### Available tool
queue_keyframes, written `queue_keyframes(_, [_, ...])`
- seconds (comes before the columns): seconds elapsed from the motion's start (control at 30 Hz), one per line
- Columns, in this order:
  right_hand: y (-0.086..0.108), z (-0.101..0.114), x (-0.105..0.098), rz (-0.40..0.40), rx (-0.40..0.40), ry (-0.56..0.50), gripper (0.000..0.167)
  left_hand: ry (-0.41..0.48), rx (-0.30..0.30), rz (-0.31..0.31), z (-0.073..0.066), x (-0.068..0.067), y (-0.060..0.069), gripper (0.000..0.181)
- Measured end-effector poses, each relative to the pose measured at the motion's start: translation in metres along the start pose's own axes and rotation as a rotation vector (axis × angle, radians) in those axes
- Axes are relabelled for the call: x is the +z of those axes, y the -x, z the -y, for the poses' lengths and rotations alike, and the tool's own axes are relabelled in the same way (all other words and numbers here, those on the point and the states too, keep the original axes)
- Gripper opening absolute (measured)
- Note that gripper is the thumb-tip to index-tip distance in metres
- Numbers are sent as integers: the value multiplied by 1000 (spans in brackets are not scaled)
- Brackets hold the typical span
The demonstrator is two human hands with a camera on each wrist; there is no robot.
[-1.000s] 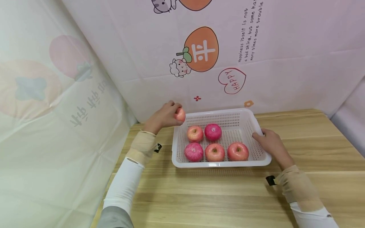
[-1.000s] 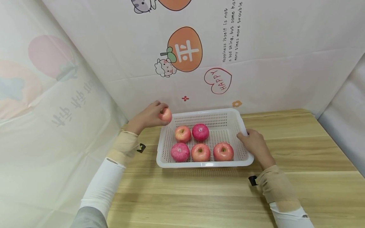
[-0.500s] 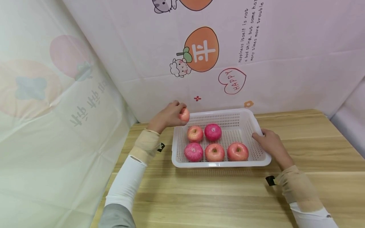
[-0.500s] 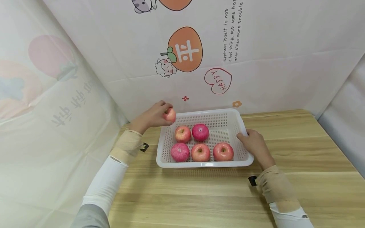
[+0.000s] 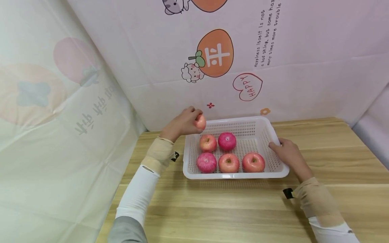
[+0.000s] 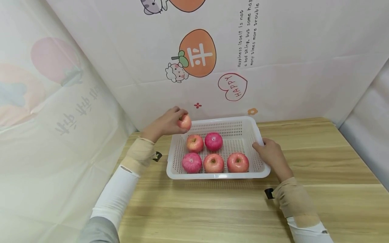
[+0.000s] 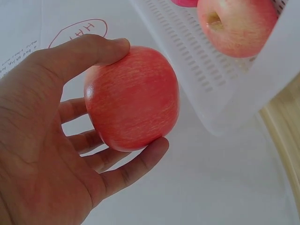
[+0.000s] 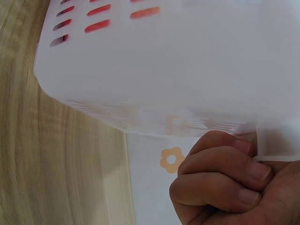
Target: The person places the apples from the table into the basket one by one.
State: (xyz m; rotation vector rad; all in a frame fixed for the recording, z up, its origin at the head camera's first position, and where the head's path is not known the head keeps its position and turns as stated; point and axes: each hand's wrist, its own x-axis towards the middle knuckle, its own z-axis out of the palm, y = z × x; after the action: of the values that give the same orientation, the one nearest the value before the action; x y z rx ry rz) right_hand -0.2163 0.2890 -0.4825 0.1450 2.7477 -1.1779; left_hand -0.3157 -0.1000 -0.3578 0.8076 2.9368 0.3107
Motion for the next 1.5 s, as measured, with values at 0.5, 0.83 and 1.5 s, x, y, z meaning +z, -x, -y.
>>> queue_keyframes(0.5, [-3, -4, -1, -15, -12, 25, 75, -16, 58, -28, -15, -2, -9, 67])
queue_keyframes(0.83, [-3, -3, -1, -17, -20, 10, 75, -25, 81, -36, -25, 0, -14, 69])
queue_keyframes(1.5, [-6, -6, 1, -4, -4, 19, 76, -26, 108, -19, -41, 7, -27, 71])
